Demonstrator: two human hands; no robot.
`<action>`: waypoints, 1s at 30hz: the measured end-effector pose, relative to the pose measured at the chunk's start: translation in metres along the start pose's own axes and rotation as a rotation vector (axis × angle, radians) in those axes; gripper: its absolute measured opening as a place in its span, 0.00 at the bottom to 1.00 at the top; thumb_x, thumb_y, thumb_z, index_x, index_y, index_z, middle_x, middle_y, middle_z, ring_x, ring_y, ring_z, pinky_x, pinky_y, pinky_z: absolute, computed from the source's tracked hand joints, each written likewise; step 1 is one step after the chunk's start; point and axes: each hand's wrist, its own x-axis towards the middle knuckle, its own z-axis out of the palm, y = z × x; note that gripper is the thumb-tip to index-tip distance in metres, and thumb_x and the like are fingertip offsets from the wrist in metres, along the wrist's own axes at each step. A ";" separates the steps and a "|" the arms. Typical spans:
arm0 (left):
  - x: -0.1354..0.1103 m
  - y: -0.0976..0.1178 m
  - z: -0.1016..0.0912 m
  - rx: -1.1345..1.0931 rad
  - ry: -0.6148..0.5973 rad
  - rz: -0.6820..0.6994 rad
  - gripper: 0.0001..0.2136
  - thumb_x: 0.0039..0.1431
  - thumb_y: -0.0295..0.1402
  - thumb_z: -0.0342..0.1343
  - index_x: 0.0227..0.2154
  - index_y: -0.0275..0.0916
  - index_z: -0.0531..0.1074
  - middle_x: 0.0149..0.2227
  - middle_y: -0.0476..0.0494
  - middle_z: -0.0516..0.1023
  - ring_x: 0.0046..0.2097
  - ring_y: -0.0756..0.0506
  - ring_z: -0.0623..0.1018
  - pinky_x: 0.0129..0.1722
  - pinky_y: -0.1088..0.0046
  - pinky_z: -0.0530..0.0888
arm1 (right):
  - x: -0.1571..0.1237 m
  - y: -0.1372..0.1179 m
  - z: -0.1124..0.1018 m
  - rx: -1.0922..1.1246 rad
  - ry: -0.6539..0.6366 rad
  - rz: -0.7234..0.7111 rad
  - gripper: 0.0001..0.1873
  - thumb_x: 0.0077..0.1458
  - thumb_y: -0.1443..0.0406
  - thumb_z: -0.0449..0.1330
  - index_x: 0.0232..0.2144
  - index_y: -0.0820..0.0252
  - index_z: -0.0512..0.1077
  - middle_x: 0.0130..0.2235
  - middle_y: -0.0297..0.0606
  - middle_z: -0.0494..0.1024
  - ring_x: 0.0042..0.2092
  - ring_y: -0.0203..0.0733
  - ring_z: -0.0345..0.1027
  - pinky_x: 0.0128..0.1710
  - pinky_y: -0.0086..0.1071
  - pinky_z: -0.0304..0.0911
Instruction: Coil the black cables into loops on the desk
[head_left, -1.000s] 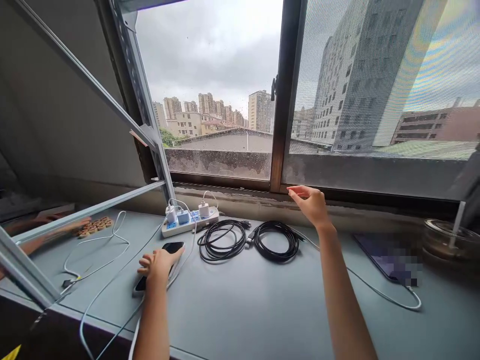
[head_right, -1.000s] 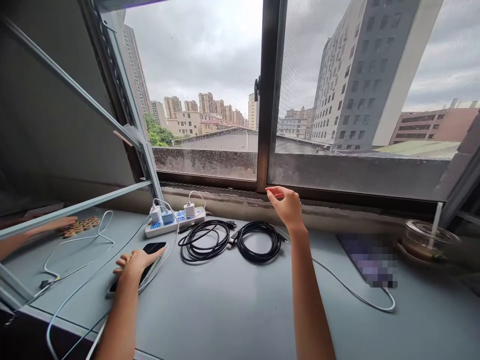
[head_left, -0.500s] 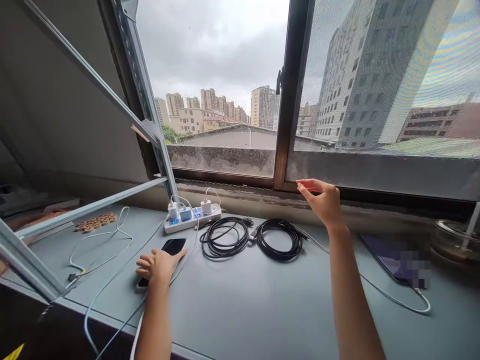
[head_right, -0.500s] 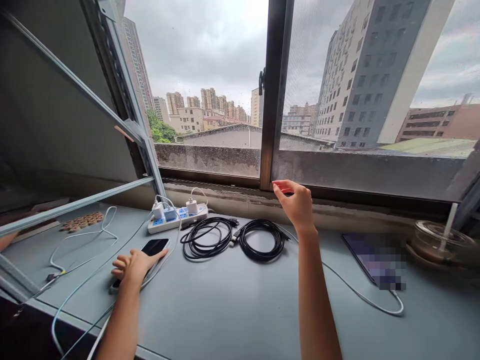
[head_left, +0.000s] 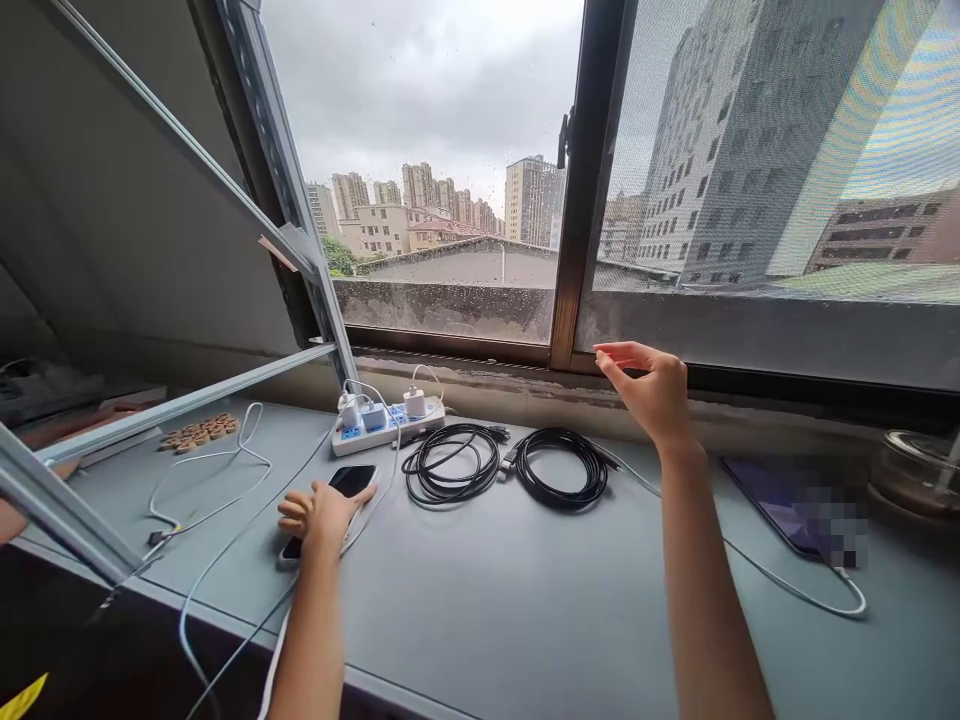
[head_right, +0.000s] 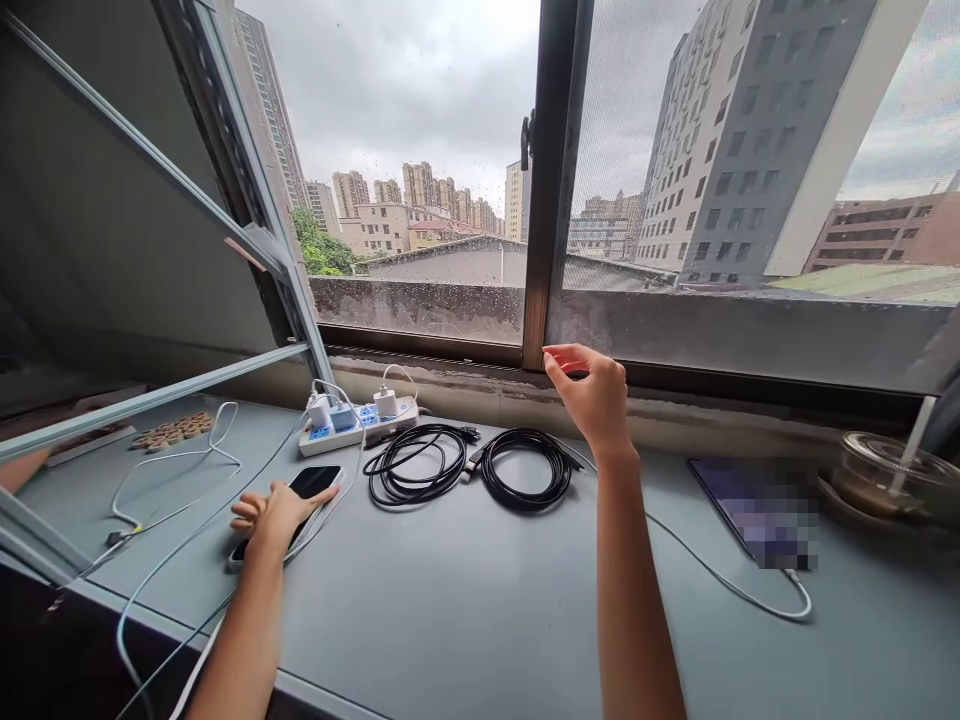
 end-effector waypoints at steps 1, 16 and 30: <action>-0.003 0.003 -0.002 0.015 0.004 -0.024 0.40 0.37 0.51 0.59 0.49 0.25 0.63 0.57 0.15 0.56 0.59 0.25 0.57 0.51 0.48 0.60 | 0.000 -0.001 0.000 -0.005 -0.003 0.001 0.12 0.52 0.60 0.59 0.34 0.59 0.79 0.32 0.38 0.81 0.33 0.42 0.75 0.39 0.35 0.68; -0.091 0.148 -0.048 0.175 -0.538 0.651 0.31 0.53 0.57 0.46 0.45 0.34 0.72 0.46 0.32 0.76 0.49 0.33 0.74 0.48 0.62 0.69 | 0.000 -0.013 -0.005 -0.006 -0.019 -0.015 0.12 0.52 0.60 0.58 0.34 0.58 0.79 0.32 0.37 0.81 0.33 0.42 0.75 0.39 0.35 0.68; -0.044 0.167 -0.007 0.123 -0.809 0.524 0.05 0.47 0.31 0.57 0.26 0.34 0.71 0.28 0.41 0.79 0.24 0.46 0.78 0.26 0.74 0.72 | 0.000 -0.035 -0.014 0.017 -0.010 -0.030 0.11 0.54 0.60 0.57 0.34 0.57 0.78 0.30 0.34 0.80 0.32 0.39 0.74 0.37 0.33 0.66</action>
